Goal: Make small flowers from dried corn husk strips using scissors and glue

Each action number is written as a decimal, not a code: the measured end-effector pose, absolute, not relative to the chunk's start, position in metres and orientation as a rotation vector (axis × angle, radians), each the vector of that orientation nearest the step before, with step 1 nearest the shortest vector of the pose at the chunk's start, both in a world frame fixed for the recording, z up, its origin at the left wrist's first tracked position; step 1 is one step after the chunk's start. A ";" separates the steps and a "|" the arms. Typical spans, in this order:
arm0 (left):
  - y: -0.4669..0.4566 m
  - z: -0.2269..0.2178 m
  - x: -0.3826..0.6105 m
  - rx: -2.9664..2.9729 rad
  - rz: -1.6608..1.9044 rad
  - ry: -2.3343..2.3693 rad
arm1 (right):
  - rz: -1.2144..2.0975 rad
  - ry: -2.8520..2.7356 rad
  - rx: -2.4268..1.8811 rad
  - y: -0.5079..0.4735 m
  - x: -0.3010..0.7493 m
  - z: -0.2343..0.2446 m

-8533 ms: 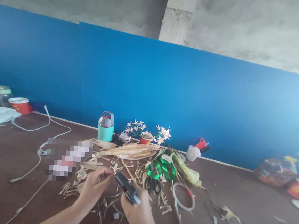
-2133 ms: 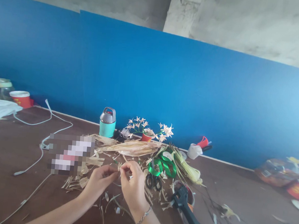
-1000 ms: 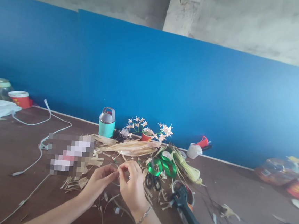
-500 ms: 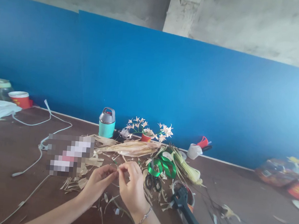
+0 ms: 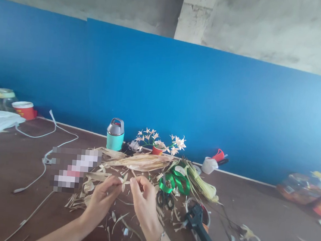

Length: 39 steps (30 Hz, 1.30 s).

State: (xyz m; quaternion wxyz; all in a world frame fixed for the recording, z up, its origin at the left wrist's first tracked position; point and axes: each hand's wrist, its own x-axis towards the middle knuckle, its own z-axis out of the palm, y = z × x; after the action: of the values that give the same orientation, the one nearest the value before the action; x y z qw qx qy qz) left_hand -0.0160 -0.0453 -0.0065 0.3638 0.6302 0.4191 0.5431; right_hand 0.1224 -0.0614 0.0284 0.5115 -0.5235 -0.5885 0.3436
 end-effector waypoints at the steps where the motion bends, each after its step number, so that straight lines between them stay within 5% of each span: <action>1: -0.045 -0.006 -0.016 1.628 1.412 1.070 | 0.908 -1.390 -1.260 -0.061 0.121 0.029; 7: -0.046 -0.005 -0.016 1.664 1.426 1.015 | 1.181 -1.220 -1.182 -0.060 0.117 0.034; 39: -0.047 0.000 -0.014 1.642 1.381 1.020 | 1.279 -1.211 -1.089 -0.057 0.127 0.037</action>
State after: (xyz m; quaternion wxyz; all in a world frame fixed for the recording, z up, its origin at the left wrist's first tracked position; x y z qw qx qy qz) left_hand -0.0143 -0.0474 -0.0003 0.3735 0.6412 0.3981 0.5393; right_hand 0.1268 -0.0573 0.0365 0.5101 -0.4523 -0.5031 0.5312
